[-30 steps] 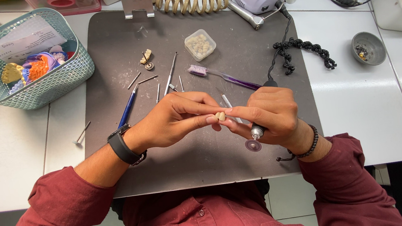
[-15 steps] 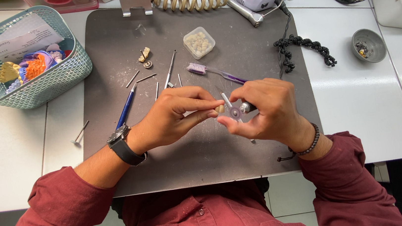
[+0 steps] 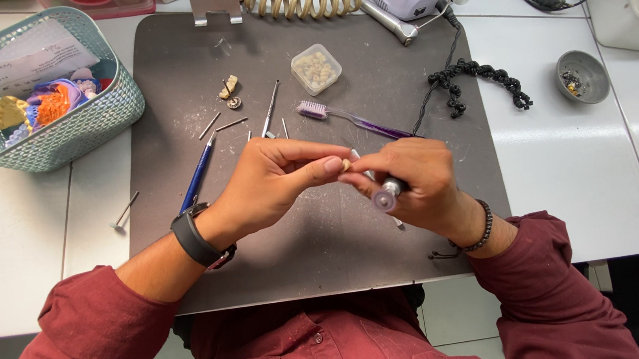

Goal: The person holds a small dental crown/tooth-shaped prosthetic in one hand and uses a rotary grinding tool to grind and shape its surface, repositioning the piece repeatedly to work different sides. They briefly change the tool's bit and continue grinding the prosthetic over the work mat.

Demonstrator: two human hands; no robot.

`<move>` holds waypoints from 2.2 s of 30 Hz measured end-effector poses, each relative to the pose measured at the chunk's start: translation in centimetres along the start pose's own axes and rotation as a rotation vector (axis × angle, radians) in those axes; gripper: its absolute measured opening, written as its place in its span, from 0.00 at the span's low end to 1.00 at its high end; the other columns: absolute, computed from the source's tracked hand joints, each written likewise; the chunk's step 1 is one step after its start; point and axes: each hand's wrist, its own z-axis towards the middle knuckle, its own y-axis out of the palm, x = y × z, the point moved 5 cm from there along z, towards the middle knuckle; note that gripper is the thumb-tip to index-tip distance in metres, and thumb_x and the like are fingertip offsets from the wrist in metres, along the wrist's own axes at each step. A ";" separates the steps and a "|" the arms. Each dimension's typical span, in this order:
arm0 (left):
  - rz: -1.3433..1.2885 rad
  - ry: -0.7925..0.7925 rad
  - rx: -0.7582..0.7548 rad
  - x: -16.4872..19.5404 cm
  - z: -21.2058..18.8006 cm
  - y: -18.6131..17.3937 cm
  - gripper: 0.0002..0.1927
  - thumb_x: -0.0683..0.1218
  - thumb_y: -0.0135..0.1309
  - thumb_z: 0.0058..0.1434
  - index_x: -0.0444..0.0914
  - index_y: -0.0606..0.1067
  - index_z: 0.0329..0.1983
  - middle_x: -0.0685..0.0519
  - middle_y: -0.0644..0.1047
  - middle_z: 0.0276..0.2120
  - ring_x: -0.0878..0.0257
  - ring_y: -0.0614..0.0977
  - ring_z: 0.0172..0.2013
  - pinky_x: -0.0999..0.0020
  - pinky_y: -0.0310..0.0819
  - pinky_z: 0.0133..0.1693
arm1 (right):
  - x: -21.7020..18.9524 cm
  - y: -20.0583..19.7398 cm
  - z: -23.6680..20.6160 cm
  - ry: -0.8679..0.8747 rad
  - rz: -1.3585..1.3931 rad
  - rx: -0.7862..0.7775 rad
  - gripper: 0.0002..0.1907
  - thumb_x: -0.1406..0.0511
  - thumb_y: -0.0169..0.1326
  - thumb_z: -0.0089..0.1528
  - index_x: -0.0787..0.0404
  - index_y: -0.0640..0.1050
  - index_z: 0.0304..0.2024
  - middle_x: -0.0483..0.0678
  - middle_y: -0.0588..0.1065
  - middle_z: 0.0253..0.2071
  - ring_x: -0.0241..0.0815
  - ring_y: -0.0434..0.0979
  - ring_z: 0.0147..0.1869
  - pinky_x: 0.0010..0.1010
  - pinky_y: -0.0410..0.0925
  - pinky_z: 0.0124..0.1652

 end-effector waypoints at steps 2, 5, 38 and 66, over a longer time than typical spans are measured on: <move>0.136 0.096 -0.031 0.8 -0.1 -0.2 0.14 0.43 0.58 0.67 0.33 0.81 0.53 0.49 0.85 0.45 0.67 0.85 0.45 0.73 0.82 0.48 | 0.4 0.0 0.0 0.038 0.026 -0.011 0.09 0.66 0.70 0.60 0.59 0.81 0.39 0.44 0.77 0.27 0.34 0.76 0.27 0.26 0.67 0.28; 0.187 0.106 -0.012 1.0 -0.2 -0.1 0.14 0.43 0.57 0.68 0.32 0.81 0.53 0.49 0.85 0.44 0.67 0.85 0.44 0.73 0.81 0.47 | 0.4 0.2 -0.1 0.074 0.032 -0.016 0.10 0.65 0.71 0.59 0.58 0.81 0.38 0.43 0.76 0.25 0.34 0.74 0.26 0.26 0.65 0.27; 0.081 0.070 0.019 0.7 -0.5 -0.5 0.13 0.42 0.61 0.65 0.33 0.82 0.51 0.49 0.84 0.44 0.66 0.86 0.43 0.74 0.84 0.46 | 0.9 -0.2 -0.2 0.077 0.054 -0.014 0.14 0.66 0.72 0.58 0.60 0.82 0.43 0.44 0.74 0.23 0.33 0.74 0.25 0.25 0.64 0.27; 0.306 0.311 0.093 1.9 -1.0 -0.3 0.11 0.37 0.65 0.62 0.34 0.82 0.47 0.50 0.84 0.43 0.66 0.87 0.43 0.74 0.86 0.47 | 0.4 -0.8 0.6 0.051 -0.043 -0.056 0.12 0.62 0.64 0.59 0.63 0.80 0.40 0.46 0.75 0.28 0.37 0.76 0.27 0.28 0.67 0.29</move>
